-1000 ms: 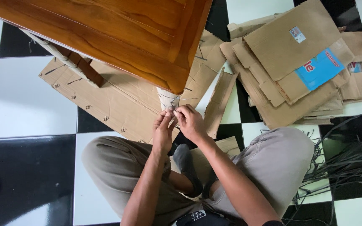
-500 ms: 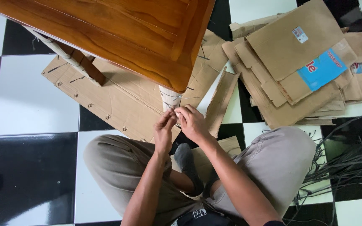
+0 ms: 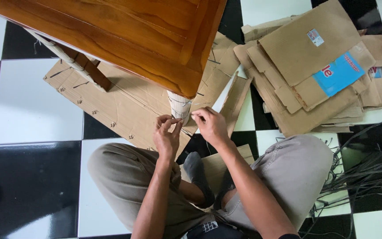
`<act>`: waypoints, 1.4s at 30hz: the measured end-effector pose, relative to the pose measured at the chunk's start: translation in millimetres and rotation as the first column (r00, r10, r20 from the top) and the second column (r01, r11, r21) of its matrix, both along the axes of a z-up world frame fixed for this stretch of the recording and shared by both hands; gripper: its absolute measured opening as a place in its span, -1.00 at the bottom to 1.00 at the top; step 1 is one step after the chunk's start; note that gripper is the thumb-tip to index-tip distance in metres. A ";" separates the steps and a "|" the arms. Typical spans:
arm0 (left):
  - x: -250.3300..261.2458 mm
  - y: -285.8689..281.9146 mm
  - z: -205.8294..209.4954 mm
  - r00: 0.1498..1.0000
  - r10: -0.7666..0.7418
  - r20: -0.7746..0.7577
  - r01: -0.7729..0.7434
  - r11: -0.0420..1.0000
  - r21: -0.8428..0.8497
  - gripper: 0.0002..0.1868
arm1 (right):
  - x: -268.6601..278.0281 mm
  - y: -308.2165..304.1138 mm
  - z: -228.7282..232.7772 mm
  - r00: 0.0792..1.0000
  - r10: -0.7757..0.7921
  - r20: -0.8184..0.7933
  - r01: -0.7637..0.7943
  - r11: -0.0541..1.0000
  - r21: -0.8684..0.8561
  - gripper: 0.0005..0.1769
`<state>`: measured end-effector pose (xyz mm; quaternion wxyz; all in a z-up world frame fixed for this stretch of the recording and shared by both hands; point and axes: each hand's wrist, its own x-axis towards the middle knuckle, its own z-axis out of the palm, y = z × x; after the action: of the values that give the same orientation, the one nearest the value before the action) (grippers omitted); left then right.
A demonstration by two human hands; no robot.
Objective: The person wraps the legs of a wooden chair with cardboard pieces and secures them by hand using plastic ties.
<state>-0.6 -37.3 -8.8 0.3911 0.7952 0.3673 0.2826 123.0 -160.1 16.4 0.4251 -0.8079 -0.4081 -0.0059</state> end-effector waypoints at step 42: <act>2.2 -21.4 4.1 0.971 -0.057 0.232 0.162 0.869 -0.467 -0.96 | -9.6 0.9 -26.2 0.834 -0.090 -0.544 0.097 0.995 -0.015 -0.85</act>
<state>1.7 -58.8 -4.7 0.6288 0.6578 0.3367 0.2419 113.3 -159.2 -9.8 0.5281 -0.7923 -0.2307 0.2001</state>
